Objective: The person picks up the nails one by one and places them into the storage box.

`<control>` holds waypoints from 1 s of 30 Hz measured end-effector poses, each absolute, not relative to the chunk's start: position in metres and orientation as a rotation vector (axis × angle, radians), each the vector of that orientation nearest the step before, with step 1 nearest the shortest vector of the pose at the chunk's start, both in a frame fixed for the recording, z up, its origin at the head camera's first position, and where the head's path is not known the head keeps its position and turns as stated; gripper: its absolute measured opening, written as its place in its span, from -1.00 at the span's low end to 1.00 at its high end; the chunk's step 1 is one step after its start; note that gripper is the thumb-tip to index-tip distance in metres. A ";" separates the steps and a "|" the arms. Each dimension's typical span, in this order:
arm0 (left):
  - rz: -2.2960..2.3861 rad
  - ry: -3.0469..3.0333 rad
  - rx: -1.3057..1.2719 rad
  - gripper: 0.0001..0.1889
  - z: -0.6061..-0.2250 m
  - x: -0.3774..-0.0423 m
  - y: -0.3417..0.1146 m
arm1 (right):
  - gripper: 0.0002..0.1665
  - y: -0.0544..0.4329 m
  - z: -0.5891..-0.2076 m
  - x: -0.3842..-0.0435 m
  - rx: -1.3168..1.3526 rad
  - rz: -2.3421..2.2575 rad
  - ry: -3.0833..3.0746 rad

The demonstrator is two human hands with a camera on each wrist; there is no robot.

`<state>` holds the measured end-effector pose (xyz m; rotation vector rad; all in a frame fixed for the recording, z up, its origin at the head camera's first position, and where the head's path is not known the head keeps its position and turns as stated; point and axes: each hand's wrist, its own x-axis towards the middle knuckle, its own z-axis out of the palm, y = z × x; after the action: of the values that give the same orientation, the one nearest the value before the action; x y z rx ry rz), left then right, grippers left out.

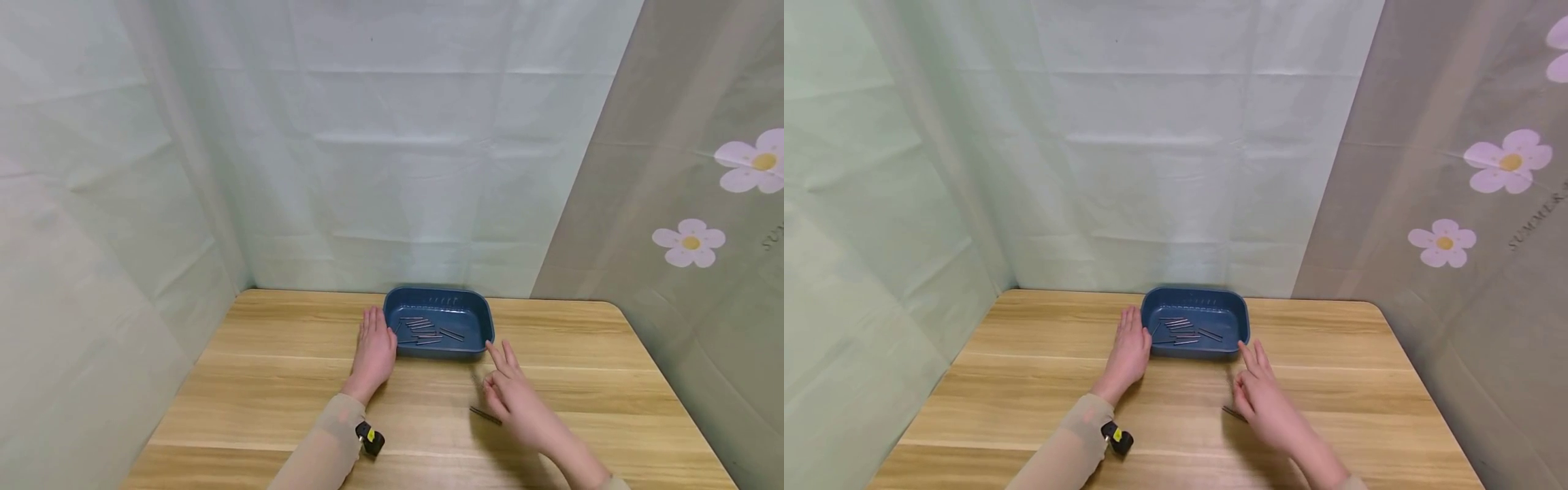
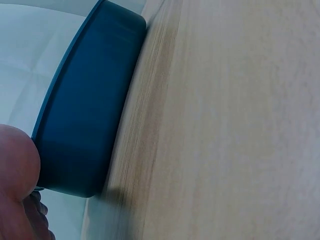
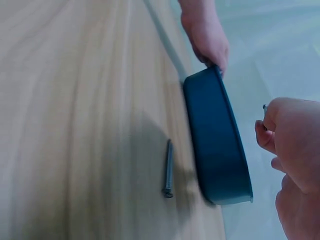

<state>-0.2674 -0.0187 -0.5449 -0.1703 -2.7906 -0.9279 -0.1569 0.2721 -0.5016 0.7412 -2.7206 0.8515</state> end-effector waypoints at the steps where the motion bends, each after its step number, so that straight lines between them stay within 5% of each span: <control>1: -0.929 -2.790 -0.171 -0.39 -0.545 -0.267 -0.019 | -0.75 0.272 -0.500 -0.159 0.722 0.876 -2.723; 30: -0.890 -2.786 -0.187 -0.40 -0.545 -0.264 -0.024 | -0.84 0.248 -0.490 -0.272 0.484 0.499 -2.924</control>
<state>-0.2642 -0.0236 -0.5448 -0.1868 -2.7860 -0.8895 -0.2717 0.2482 -0.4904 0.4840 -2.9244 0.4985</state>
